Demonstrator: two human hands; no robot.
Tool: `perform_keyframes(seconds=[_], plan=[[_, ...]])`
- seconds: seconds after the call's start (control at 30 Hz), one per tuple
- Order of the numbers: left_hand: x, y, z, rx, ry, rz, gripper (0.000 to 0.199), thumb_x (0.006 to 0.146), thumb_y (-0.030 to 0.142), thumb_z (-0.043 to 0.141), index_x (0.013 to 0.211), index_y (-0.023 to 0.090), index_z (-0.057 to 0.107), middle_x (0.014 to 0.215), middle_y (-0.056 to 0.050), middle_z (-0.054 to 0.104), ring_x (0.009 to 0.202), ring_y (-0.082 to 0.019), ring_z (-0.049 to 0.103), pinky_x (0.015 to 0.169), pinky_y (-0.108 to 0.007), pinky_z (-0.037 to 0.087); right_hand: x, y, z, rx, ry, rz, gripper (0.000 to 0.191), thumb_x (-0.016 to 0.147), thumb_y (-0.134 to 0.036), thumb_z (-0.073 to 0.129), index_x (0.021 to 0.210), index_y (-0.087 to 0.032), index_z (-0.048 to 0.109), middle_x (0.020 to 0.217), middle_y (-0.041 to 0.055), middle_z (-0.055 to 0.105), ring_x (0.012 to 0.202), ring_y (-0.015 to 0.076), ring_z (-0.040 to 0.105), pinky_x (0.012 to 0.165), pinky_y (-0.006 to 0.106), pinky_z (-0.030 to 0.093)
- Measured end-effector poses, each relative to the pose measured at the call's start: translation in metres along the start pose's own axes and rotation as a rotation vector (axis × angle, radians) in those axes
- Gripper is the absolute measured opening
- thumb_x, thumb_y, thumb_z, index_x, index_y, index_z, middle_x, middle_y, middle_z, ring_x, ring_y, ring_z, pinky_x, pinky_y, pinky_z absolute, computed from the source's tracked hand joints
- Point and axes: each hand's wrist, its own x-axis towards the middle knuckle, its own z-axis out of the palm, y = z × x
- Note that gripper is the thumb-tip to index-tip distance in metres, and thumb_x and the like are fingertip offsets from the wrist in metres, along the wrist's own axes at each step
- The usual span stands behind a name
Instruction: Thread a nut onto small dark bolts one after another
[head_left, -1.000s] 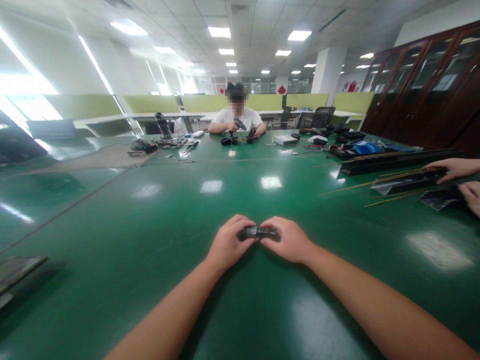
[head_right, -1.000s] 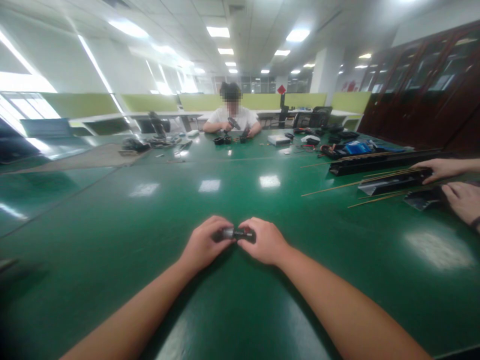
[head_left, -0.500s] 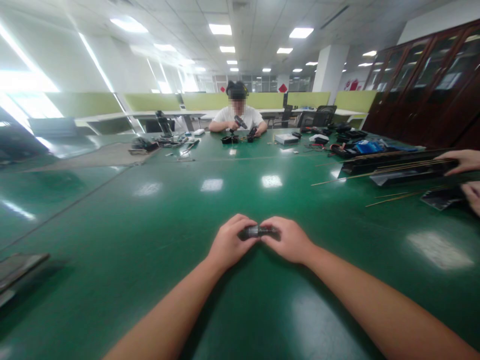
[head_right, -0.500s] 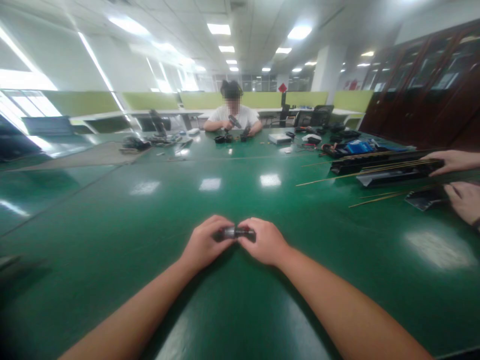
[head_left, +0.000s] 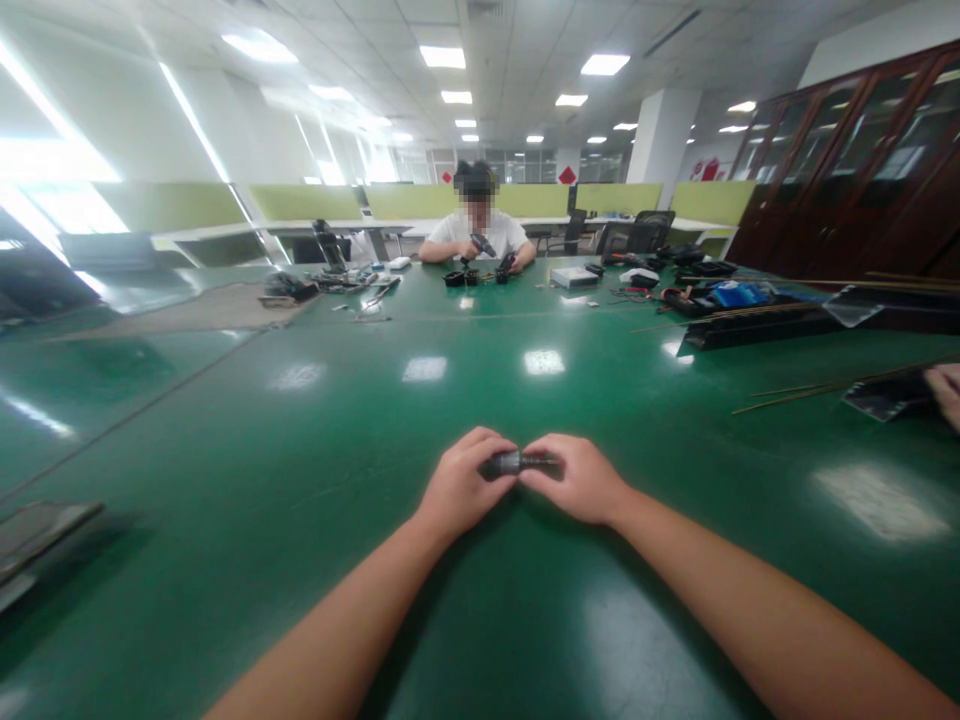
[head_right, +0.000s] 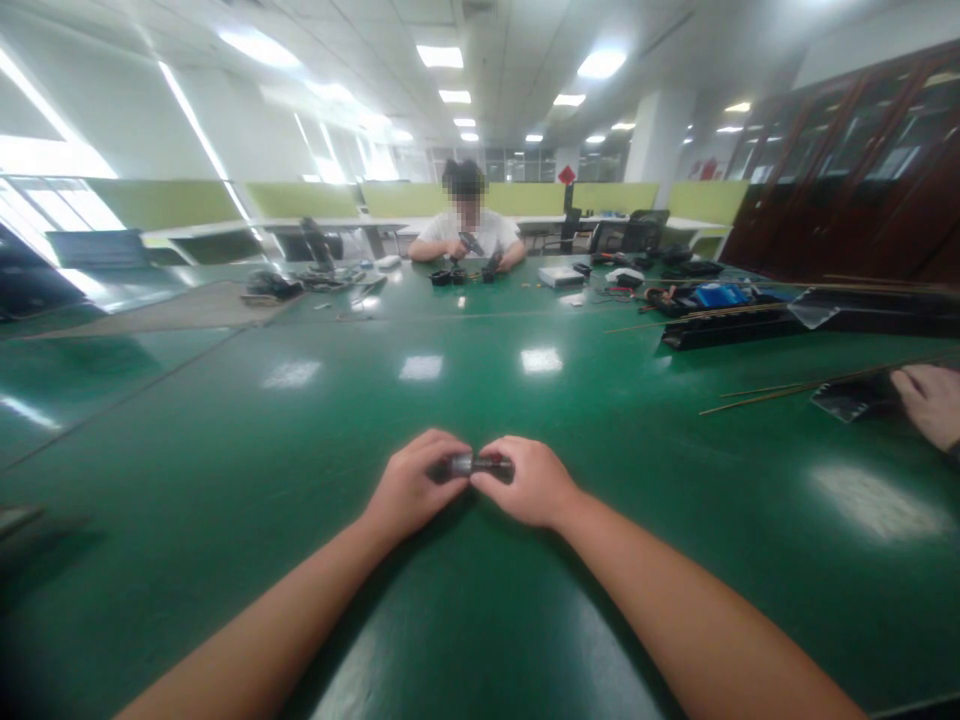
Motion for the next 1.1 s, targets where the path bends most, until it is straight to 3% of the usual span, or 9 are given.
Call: perform_keyframes(seconds=[0.13,1.1], plan=[[-0.0002,-0.0004,0.0003,0.0,-0.003,0.001,0.02,0.08,0.02,0.07,0.1,0.021,0.068,0.096,-0.005,0.065,0.09,-0.017,0.061,0.08,-0.029,0.051,0.0017,-0.0003,0.001,0.016,-0.008,0.022,0.017,0.089,-0.031,0.061,0.097,-0.021,0.073,0.091,0.0033,0.073,0.081,0.0167,0.065,0.075,0.029,0.049],[-0.0005,0.0007,0.0019,0.057,0.016,-0.003,0.018,0.08,0.024,0.072,0.098,0.02,0.069,0.094,-0.006,0.066,0.086,-0.017,0.062,0.076,-0.029,0.053,0.0027,0.0057,0.0037,-0.042,0.007,-0.036,0.012,0.082,-0.021,0.068,0.093,-0.021,0.071,0.089,0.0025,0.072,0.08,0.017,0.064,0.072,0.028,0.046]])
